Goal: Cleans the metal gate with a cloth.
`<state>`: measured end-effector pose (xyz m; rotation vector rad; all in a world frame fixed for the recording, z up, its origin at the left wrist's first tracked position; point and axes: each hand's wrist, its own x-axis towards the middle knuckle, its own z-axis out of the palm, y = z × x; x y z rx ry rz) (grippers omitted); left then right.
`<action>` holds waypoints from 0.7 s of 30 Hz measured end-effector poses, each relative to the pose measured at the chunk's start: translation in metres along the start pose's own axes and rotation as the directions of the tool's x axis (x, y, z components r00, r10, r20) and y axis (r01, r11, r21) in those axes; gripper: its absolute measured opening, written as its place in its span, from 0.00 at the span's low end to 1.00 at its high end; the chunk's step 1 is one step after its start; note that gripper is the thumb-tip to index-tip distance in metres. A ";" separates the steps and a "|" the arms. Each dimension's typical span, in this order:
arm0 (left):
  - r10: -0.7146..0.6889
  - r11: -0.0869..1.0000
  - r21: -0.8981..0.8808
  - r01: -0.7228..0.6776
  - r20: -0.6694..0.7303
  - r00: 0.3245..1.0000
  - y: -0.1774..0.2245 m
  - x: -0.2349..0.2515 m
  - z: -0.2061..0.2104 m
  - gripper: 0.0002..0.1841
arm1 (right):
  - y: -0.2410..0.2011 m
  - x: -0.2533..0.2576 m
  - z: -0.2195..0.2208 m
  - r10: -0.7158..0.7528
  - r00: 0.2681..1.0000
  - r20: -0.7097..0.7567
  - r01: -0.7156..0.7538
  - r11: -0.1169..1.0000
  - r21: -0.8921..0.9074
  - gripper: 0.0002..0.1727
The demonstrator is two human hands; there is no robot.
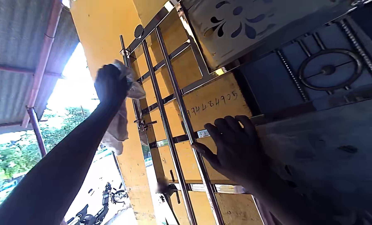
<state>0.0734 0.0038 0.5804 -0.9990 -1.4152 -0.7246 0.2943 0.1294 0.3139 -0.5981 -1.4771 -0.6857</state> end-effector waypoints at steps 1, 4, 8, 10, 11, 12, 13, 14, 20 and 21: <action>0.055 0.998 -0.023 -0.053 0.093 0.994 0.004 0.001 0.009 0.20 | 0.000 0.000 0.000 -0.002 1.000 0.001 0.002 1.000 -0.002 0.44; 0.281 0.959 -0.035 -0.282 0.260 0.924 0.000 -0.006 0.045 0.16 | 0.001 -0.001 -0.001 -0.007 1.000 0.011 0.007 1.000 0.005 0.43; 0.293 0.946 0.069 -0.316 0.233 0.927 0.001 -0.025 0.044 0.37 | 0.002 0.000 -0.003 -0.017 1.000 0.018 0.017 1.000 0.007 0.43; 0.144 0.981 0.090 -0.171 0.250 0.958 0.004 -0.034 0.041 0.51 | 0.002 0.000 -0.003 -0.022 1.000 0.011 0.022 1.000 0.006 0.43; 0.073 0.991 0.087 -0.100 0.274 0.959 0.003 -0.038 0.041 0.54 | 0.002 0.000 -0.003 -0.026 1.000 0.012 0.026 1.000 0.005 0.43; 0.005 0.997 0.077 -0.030 0.305 0.952 0.003 -0.040 0.039 0.55 | 0.002 0.000 -0.003 -0.028 1.000 0.013 0.028 1.000 0.004 0.44; -0.049 0.998 0.063 0.030 0.335 0.941 0.002 -0.040 0.038 0.56 | 0.002 0.001 -0.004 -0.029 0.999 0.015 0.029 1.000 0.002 0.43; -0.093 0.996 0.043 0.083 0.367 0.925 0.003 -0.038 0.036 0.58 | 0.003 0.000 -0.003 -0.028 0.999 0.020 0.028 1.000 0.001 0.43; -0.176 0.946 -0.227 0.233 0.247 0.953 -0.006 -0.018 0.044 0.55 | 0.002 0.001 -0.005 -0.030 0.998 0.048 0.030 1.000 -0.009 0.44; -0.191 0.932 -0.269 0.242 0.204 0.960 -0.006 -0.014 0.051 0.53 | 0.002 0.001 -0.004 -0.031 0.999 0.037 0.031 0.999 -0.008 0.43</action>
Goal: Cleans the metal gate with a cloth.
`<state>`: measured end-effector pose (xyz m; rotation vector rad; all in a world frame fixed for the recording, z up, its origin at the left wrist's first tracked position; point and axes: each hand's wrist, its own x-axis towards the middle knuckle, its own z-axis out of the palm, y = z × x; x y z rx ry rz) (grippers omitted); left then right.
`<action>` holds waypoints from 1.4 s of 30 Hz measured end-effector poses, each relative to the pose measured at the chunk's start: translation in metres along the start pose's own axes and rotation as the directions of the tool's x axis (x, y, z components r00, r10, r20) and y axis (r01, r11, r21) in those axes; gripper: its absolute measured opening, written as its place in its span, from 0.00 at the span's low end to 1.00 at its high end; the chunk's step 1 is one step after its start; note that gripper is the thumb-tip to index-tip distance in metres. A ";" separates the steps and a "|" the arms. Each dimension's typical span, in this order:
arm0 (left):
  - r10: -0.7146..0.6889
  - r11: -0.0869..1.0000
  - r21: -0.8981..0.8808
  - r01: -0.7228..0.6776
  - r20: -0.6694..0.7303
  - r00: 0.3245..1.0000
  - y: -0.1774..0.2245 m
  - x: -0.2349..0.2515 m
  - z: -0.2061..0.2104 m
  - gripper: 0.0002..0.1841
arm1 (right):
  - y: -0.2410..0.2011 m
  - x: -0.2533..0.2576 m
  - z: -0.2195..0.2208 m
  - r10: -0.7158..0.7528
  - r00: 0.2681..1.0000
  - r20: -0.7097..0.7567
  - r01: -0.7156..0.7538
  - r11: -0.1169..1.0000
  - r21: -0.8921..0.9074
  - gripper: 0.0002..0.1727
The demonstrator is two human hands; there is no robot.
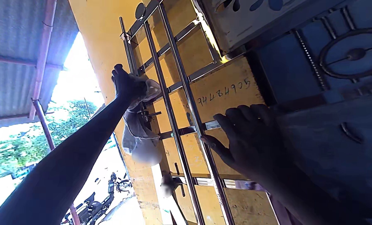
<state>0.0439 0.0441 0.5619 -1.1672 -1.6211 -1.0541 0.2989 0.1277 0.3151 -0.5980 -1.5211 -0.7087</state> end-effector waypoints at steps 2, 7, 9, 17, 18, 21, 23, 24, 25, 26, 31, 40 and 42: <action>-0.007 0.992 -0.129 -0.006 -0.105 0.994 0.004 0.008 0.012 0.43 | 0.001 0.001 0.002 -0.005 0.999 -0.033 0.005 1.000 -0.003 0.41; -0.187 0.962 -0.221 0.161 -0.102 0.977 0.014 0.026 0.018 0.33 | -0.001 0.000 0.004 0.024 0.999 -0.030 -0.025 1.000 -0.017 0.41; -0.235 0.964 -0.139 0.227 -0.045 0.971 0.017 0.042 0.015 0.36 | -0.002 0.000 0.004 0.026 0.999 -0.025 -0.027 0.999 -0.023 0.42; -0.233 0.970 0.040 0.239 -0.116 0.966 0.060 0.111 0.011 0.50 | 0.002 -0.002 0.006 0.016 0.998 -0.063 -0.017 1.000 -0.011 0.42; -0.200 0.979 0.020 0.204 -0.138 0.970 0.059 0.118 0.012 0.49 | 0.002 -0.002 0.006 0.022 0.998 -0.059 -0.022 1.000 -0.009 0.42; -0.194 0.981 -0.004 0.196 -0.171 0.966 0.060 0.138 0.012 0.48 | 0.002 -0.001 0.007 0.014 0.998 -0.066 -0.015 1.000 -0.008 0.41; -0.230 0.970 0.043 0.238 -0.144 0.963 0.057 0.145 0.010 0.49 | 0.001 -0.002 0.009 0.008 0.997 -0.074 -0.009 1.000 -0.011 0.41; -0.226 0.967 0.094 0.237 -0.113 0.967 0.058 0.144 0.008 0.48 | 0.002 -0.002 0.009 0.008 0.997 -0.073 -0.009 1.000 -0.019 0.41; -0.221 0.962 0.144 0.231 -0.082 0.972 0.061 0.138 0.005 0.48 | 0.003 -0.002 0.009 0.003 0.997 -0.075 -0.005 1.000 -0.026 0.41; -0.230 0.954 0.188 0.235 -0.049 0.972 0.062 0.131 0.003 0.49 | 0.004 -0.003 0.009 -0.005 0.997 -0.074 0.003 1.000 -0.029 0.41; -0.255 0.961 0.139 0.239 0.110 0.961 0.042 0.092 -0.009 0.33 | 0.005 -0.002 0.007 -0.014 0.998 -0.069 0.013 1.000 -0.020 0.41; -0.165 0.986 0.001 0.168 0.189 0.968 0.028 0.056 -0.016 0.20 | 0.001 -0.002 0.009 0.010 0.996 -0.090 -0.012 1.000 -0.016 0.40; -0.125 0.992 -0.014 0.129 0.167 0.978 0.023 0.054 -0.012 0.19 | -0.001 -0.001 0.009 0.024 0.996 -0.087 -0.026 1.000 -0.016 0.41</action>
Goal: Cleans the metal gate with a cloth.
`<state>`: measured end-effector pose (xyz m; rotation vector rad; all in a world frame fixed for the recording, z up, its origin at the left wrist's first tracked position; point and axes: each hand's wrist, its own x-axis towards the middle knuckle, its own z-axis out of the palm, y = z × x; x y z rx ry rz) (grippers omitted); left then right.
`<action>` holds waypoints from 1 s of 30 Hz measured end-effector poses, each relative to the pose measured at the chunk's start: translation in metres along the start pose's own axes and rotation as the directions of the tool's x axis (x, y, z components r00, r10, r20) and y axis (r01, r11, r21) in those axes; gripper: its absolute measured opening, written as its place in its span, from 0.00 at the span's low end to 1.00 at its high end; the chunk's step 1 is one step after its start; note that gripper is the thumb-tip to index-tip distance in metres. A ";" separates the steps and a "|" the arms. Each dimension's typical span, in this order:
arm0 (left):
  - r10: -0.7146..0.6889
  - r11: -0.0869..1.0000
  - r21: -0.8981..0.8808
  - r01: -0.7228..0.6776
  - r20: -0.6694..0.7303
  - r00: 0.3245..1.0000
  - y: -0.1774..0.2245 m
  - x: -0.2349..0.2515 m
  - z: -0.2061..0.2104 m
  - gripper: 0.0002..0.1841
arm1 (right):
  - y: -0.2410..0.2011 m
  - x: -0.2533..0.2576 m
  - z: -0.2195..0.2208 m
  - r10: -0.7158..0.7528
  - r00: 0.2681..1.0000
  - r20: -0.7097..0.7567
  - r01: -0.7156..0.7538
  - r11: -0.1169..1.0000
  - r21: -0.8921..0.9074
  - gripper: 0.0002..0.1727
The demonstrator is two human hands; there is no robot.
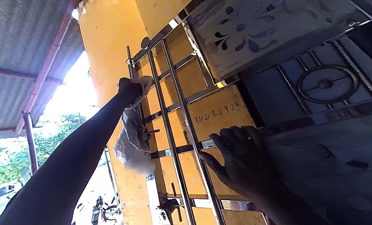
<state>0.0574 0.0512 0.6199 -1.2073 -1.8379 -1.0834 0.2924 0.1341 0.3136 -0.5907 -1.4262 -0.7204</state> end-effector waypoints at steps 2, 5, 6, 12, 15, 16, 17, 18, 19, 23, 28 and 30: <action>0.066 0.997 -0.033 -0.069 -0.095 0.993 -0.006 0.004 0.009 0.18 | -0.001 0.000 0.000 0.017 1.000 -0.002 -0.017 1.000 -0.005 0.42; 0.034 0.998 -0.042 -0.042 -0.172 0.985 -0.001 0.000 0.013 0.21 | -0.002 -0.001 0.000 0.013 1.000 -0.001 -0.013 1.000 -0.001 0.42; 0.004 0.999 -0.031 -0.010 -0.184 0.983 0.003 0.002 0.013 0.21 | -0.002 -0.001 0.000 0.012 1.000 -0.002 -0.012 1.000 -0.001 0.41; -0.114 0.993 0.014 0.118 -0.166 0.980 0.020 0.006 0.012 0.27 | 0.001 0.000 -0.001 -0.005 1.000 0.003 0.005 1.000 0.008 0.40; -0.060 0.997 0.044 0.066 -0.136 0.989 0.008 0.000 0.009 0.24 | 0.001 0.000 -0.003 -0.003 1.000 0.014 0.003 1.000 0.013 0.41; -0.053 0.997 0.040 0.059 -0.125 0.991 0.005 -0.002 0.008 0.25 | 0.001 0.001 -0.003 -0.005 1.000 0.021 0.005 1.000 0.009 0.41; -0.048 0.998 0.034 0.052 -0.114 0.992 0.003 -0.004 0.007 0.25 | 0.001 0.001 -0.004 -0.002 1.000 0.028 0.002 1.000 0.006 0.41; -0.042 0.999 0.025 0.045 -0.106 0.993 0.001 -0.004 0.006 0.25 | 0.001 0.002 -0.004 0.001 0.999 0.034 -0.001 1.000 0.000 0.41; -0.035 0.999 0.016 0.037 -0.108 0.994 0.000 -0.004 0.005 0.26 | 0.000 0.002 -0.004 0.004 0.999 0.036 -0.004 1.000 0.001 0.42; -0.013 1.000 0.003 0.013 -0.177 0.984 0.002 0.001 0.010 0.31 | 0.000 0.001 -0.005 0.006 0.999 0.052 -0.006 1.000 -0.004 0.43; -0.154 0.987 0.001 0.158 -0.212 0.965 0.024 0.007 0.012 0.36 | 0.001 0.001 -0.005 -0.007 0.999 0.042 0.007 1.000 -0.009 0.42; -0.196 0.978 0.038 0.206 -0.171 0.966 0.034 0.004 0.006 0.38 | 0.002 0.000 -0.005 -0.009 0.999 0.037 0.010 1.000 -0.007 0.42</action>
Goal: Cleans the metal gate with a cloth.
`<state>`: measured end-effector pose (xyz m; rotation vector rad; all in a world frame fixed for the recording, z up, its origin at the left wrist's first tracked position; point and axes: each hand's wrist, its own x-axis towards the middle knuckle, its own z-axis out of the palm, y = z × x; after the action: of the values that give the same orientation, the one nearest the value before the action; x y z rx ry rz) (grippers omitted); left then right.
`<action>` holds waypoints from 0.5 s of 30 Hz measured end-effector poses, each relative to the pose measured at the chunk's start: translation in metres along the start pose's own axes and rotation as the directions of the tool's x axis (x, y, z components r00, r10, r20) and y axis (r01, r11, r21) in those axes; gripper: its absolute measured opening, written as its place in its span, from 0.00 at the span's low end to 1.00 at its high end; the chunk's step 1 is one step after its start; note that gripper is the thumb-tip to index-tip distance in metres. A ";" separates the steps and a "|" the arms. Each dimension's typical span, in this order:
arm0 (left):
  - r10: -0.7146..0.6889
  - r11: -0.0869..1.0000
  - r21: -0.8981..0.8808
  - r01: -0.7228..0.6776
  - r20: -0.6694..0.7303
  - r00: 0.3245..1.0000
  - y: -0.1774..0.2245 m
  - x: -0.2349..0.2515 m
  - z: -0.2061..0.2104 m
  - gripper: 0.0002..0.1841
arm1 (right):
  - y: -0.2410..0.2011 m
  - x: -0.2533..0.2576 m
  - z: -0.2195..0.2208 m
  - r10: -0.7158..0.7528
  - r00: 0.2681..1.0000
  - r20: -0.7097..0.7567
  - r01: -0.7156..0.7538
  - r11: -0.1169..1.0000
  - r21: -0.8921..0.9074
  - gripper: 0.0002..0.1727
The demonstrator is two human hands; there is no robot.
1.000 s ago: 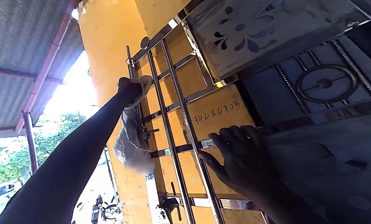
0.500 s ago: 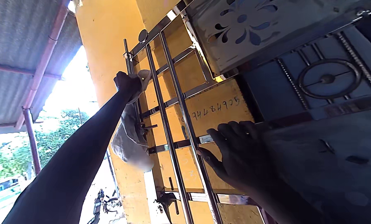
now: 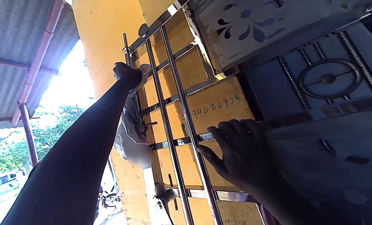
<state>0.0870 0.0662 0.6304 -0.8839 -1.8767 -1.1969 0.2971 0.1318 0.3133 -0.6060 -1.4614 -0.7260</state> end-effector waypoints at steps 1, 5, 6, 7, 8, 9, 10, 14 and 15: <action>-0.018 0.999 0.030 0.017 0.031 0.999 0.003 -0.003 -0.003 0.40 | 0.001 0.000 0.000 -0.003 1.000 -0.006 0.003 1.000 0.000 0.43; -0.044 0.998 0.036 0.043 0.049 0.998 0.002 -0.006 -0.007 0.37 | 0.003 0.001 0.000 -0.014 1.000 -0.007 0.014 1.000 0.024 0.42; -0.023 1.000 0.011 0.022 0.061 0.998 -0.003 -0.007 -0.008 0.35 | 0.003 0.001 -0.001 -0.013 1.000 -0.009 0.013 1.000 0.027 0.42; 0.008 1.000 0.000 -0.008 0.082 0.997 -0.009 -0.010 -0.009 0.33 | 0.004 0.001 0.000 -0.011 1.000 -0.012 0.012 1.000 0.027 0.42; 0.043 0.999 0.001 -0.044 0.115 0.992 -0.016 -0.014 -0.010 0.31 | 0.004 0.001 -0.001 -0.009 1.000 -0.012 0.009 1.000 0.030 0.42; 0.071 0.997 0.017 -0.075 0.147 0.987 -0.025 -0.018 -0.010 0.29 | 0.003 0.001 -0.001 -0.006 1.000 -0.011 0.007 0.999 0.035 0.42; 0.077 0.996 0.031 -0.084 0.168 0.983 -0.033 -0.021 -0.008 0.28 | 0.002 0.001 -0.001 -0.005 1.000 -0.008 0.006 0.999 0.041 0.42; 0.086 0.996 0.003 -0.087 0.177 0.981 -0.045 -0.034 0.004 0.24 | 0.001 0.001 -0.002 -0.014 1.000 -0.002 0.014 0.999 0.051 0.41; 0.095 0.995 -0.014 -0.095 0.190 0.977 -0.049 -0.037 0.004 0.24 | 0.002 0.001 -0.002 -0.017 1.000 -0.004 0.017 0.998 0.054 0.41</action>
<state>0.0635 0.0480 0.5763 -1.1122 -1.9581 -1.0916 0.2997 0.1313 0.3146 -0.5517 -1.4798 -0.6983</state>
